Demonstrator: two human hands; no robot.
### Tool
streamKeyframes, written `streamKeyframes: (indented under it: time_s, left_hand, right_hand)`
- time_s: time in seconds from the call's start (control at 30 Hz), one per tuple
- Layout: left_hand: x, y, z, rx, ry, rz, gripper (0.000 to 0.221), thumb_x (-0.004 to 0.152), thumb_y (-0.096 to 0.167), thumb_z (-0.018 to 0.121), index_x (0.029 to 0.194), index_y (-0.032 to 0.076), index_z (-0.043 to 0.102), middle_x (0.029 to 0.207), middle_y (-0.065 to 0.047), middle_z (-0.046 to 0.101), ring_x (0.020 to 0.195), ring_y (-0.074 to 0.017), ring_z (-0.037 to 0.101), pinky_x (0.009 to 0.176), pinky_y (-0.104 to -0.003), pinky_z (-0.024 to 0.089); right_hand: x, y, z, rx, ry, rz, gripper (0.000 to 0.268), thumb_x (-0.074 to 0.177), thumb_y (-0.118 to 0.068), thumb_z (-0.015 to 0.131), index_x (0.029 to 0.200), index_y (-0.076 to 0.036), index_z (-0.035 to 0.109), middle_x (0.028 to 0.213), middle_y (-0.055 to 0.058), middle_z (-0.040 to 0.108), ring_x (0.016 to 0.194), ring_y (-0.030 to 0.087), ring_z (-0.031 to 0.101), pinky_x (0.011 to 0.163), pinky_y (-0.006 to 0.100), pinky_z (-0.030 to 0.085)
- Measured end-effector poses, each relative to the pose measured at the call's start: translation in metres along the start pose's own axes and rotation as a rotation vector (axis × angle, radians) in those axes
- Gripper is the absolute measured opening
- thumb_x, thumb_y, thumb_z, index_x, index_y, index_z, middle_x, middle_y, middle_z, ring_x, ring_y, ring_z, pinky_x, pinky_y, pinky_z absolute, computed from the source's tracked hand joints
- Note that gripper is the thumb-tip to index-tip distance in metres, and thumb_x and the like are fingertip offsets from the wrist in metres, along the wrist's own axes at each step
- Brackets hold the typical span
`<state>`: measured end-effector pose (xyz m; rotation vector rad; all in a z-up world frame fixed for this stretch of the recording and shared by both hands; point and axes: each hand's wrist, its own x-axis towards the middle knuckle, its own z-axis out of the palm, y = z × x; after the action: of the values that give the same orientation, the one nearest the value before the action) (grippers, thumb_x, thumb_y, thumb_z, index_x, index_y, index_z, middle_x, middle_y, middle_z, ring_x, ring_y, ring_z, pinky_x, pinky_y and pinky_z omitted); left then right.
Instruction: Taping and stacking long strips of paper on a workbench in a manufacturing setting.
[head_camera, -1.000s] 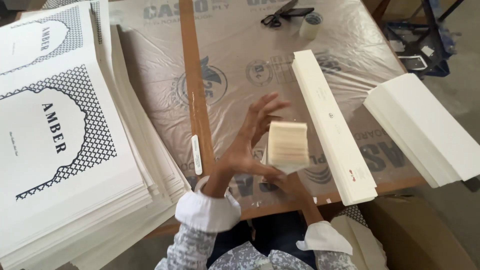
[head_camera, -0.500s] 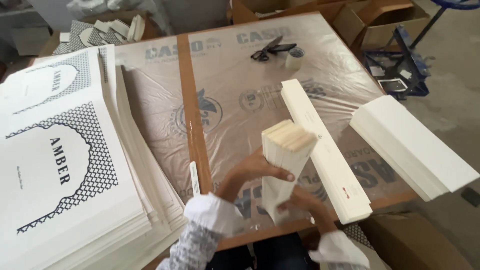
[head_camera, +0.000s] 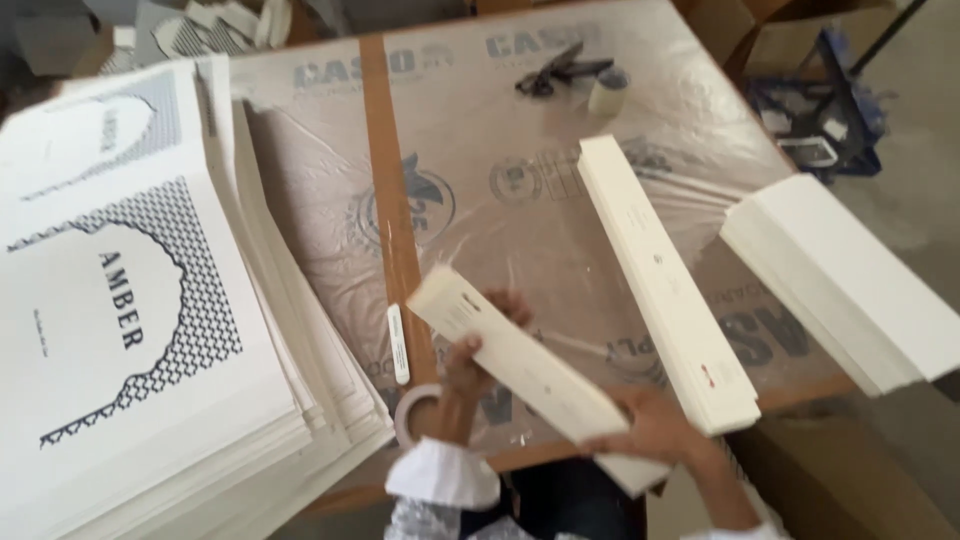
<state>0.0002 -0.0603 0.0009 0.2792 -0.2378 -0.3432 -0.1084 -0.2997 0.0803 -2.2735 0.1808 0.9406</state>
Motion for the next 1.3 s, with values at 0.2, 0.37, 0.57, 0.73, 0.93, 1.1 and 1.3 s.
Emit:
streamKeyframes:
  time_s: [0.2, 0.37, 0.57, 0.73, 0.93, 1.1, 1.3]
  left_hand:
    - [-0.003, 0.041, -0.057, 0.339, 0.019, 0.217, 0.074, 0.087, 0.016, 0.086, 0.145, 0.001, 0.044, 0.129, -0.015, 0.059, 0.121, -0.0322, 0.061, 0.104, -0.050, 0.053]
    - [-0.059, 0.010, -0.101, 0.192, 0.526, 0.201, 0.069, 0.084, 0.026, 0.082, 0.142, 0.013, 0.049, 0.122, -0.006, 0.063, 0.113, -0.0277, 0.063, 0.101, -0.048, 0.053]
    - [-0.073, 0.012, -0.077, 0.380, 1.135, -0.049, 0.059, 0.095, 0.039, 0.070, 0.143, 0.012, 0.051, 0.113, -0.004, 0.066, 0.099, -0.0251, 0.067, 0.083, -0.045, 0.057]
    - [-0.085, 0.021, -0.058, 1.222, 0.640, -0.106, 0.076, 0.094, 0.010, 0.060, 0.165, 0.010, 0.034, 0.115, -0.013, 0.060, 0.092, -0.0230, 0.057, 0.077, -0.034, 0.046]
    - [-0.073, 0.031, -0.046, 1.303, 0.473, -0.162, 0.096, 0.081, -0.011, 0.049, 0.170, 0.012, 0.021, 0.119, -0.021, 0.061, 0.093, -0.0274, 0.063, 0.081, -0.034, 0.053]
    - [-0.067, 0.034, -0.013, 2.254, -0.369, 0.710, 0.070, 0.069, -0.008, 0.065, 0.129, 0.022, 0.045, 0.142, -0.040, 0.045, 0.127, -0.0490, 0.053, 0.107, -0.043, 0.046]
    - [-0.076, 0.034, -0.015, 2.204, -0.166, 0.508, 0.019, 0.079, -0.004, 0.065, 0.096, 0.005, 0.066, 0.156, -0.036, 0.038, 0.136, -0.0445, 0.051, 0.113, -0.040, 0.043]
  right_hand:
    - [-0.006, -0.031, -0.031, -0.362, 0.456, -0.196, 0.082, 0.063, -0.066, 0.086, 0.126, -0.016, 0.068, 0.108, 0.010, 0.077, 0.098, 0.026, 0.074, 0.097, 0.039, 0.053]
    - [0.011, -0.013, 0.000, -0.422, 0.327, -0.115, 0.072, 0.060, -0.057, 0.086, 0.122, -0.024, 0.071, 0.113, 0.011, 0.073, 0.111, 0.033, 0.064, 0.093, 0.048, 0.049]
    - [0.046, 0.048, 0.034, -0.129, -0.026, -0.172, 0.095, 0.053, -0.072, 0.084, 0.119, -0.006, 0.066, 0.113, 0.017, 0.072, 0.102, 0.034, 0.071, 0.088, 0.041, 0.056]
    - [0.056, 0.053, 0.036, -0.072, -0.014, -0.086, 0.108, 0.052, -0.074, 0.082, 0.129, -0.002, 0.058, 0.118, 0.019, 0.071, 0.104, 0.034, 0.071, 0.090, 0.041, 0.057]
    - [0.040, 0.021, 0.079, -0.582, 0.670, -0.352, 0.115, 0.052, -0.064, 0.090, 0.143, -0.010, 0.046, 0.140, 0.023, 0.051, 0.134, 0.042, 0.046, 0.112, 0.064, 0.034]
    - [0.068, 0.038, 0.151, -0.620, 1.143, -0.491, 0.064, 0.097, -0.038, 0.076, 0.149, -0.014, 0.047, 0.146, 0.013, 0.052, 0.139, 0.031, 0.048, 0.122, 0.057, 0.035]
    - [0.064, 0.023, 0.127, -0.504, 1.144, -0.632, 0.065, 0.081, -0.042, 0.067, 0.136, -0.010, 0.054, 0.127, 0.019, 0.056, 0.116, 0.038, 0.055, 0.104, 0.061, 0.037]
